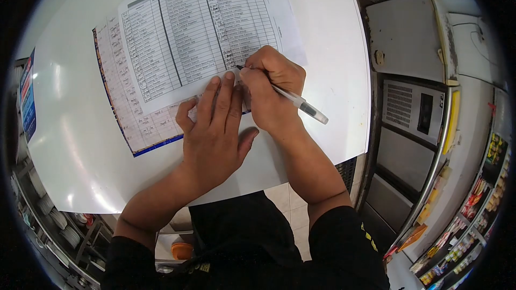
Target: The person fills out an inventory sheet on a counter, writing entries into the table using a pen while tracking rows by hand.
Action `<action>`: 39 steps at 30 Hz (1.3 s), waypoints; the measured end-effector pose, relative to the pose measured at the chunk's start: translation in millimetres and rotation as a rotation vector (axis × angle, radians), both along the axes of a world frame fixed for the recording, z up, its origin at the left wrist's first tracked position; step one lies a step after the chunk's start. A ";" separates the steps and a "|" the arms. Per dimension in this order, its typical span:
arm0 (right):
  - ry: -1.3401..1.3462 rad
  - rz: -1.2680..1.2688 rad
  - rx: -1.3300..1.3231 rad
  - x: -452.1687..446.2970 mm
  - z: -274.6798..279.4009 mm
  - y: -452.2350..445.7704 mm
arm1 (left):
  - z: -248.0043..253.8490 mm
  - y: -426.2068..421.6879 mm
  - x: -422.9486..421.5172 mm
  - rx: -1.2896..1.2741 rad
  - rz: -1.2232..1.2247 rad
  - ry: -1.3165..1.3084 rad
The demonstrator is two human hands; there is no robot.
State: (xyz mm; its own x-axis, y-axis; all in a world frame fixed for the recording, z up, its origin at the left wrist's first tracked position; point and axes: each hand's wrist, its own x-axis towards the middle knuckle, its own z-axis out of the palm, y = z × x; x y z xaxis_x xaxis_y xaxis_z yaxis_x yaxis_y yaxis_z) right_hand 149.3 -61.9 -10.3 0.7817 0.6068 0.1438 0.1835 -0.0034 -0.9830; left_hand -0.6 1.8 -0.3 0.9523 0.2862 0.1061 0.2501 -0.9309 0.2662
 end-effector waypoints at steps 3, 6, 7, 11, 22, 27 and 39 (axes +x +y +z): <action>-0.058 0.026 -0.005 1.9 0.8 1.1 | -0.2 2.1 1.6 -0.022 -0.014 -0.051; 0.276 -0.039 0.178 5.3 7.4 0.5 | 5.9 1.8 0.7 -0.012 -0.013 -0.012; 0.264 -0.029 0.194 6.1 11.8 2.5 | 7.4 1.2 0.0 0.005 -0.007 -0.025; -0.019 -0.217 0.045 14.9 20.8 3.1 | 10.5 -2.6 -2.1 0.089 -0.002 0.012; -0.665 -0.077 -0.574 14.2 21.4 2.5 | 16.6 -3.4 -6.0 0.101 -0.012 -0.139; -0.629 -0.027 -0.412 14.3 23.0 1.3 | 17.1 -9.4 -7.2 -0.006 -0.079 -0.183; -0.321 0.066 -0.125 23.6 32.1 -16.4 | 34.2 11.6 -8.3 -0.178 -0.097 0.048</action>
